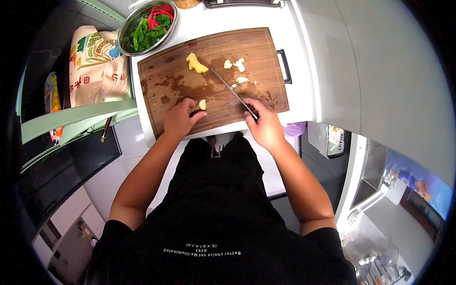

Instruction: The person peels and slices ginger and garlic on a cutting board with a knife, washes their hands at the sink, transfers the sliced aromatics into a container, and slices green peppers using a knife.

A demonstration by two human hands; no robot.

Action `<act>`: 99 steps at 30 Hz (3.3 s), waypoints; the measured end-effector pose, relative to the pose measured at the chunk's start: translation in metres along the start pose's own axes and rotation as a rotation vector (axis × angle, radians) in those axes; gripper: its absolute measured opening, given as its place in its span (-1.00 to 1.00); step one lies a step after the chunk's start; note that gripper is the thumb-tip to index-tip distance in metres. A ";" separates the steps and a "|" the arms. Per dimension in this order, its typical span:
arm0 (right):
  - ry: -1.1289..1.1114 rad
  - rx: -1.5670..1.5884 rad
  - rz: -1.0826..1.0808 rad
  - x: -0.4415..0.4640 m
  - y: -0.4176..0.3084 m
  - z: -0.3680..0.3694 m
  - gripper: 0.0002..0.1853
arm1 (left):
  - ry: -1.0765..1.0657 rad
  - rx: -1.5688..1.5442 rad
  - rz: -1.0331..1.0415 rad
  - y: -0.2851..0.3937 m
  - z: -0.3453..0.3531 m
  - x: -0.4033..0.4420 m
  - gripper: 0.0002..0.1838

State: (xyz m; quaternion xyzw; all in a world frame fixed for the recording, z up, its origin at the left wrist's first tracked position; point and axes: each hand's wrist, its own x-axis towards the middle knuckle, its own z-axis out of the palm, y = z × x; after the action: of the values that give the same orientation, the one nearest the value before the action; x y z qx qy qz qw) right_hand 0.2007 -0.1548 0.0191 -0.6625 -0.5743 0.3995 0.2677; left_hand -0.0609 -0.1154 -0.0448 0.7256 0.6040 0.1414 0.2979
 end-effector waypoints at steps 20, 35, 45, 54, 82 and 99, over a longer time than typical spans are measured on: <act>0.045 -0.008 0.009 -0.007 -0.001 0.024 -0.64 | -0.135 -0.022 -0.014 -0.009 -0.028 -0.001 -0.67; -0.026 -0.061 0.007 0.001 0.005 0.014 -0.63 | -0.203 0.104 0.063 -0.009 -0.021 0.002 -0.63; -0.116 -0.115 0.049 0.002 0.002 0.009 -0.65 | 0.039 0.178 0.360 -0.028 -0.003 0.014 -0.77; -0.199 -0.274 0.009 -0.007 -0.023 0.014 -0.63 | 0.180 0.076 0.338 -0.016 0.014 0.006 -0.85; -0.300 -0.002 0.107 0.007 -0.019 0.008 -0.77 | 0.279 0.102 0.261 -0.047 0.011 0.010 -0.82; -0.025 0.491 0.525 0.064 0.089 -0.050 -0.62 | -0.161 0.099 -0.016 0.024 -0.033 0.024 -0.66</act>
State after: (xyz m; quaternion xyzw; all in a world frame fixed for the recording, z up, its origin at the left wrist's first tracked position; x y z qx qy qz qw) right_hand 0.2925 -0.1046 -0.0403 -0.6985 -0.2748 0.5887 0.3001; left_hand -0.0556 -0.0863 -0.0082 0.7435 0.5901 0.0505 0.3104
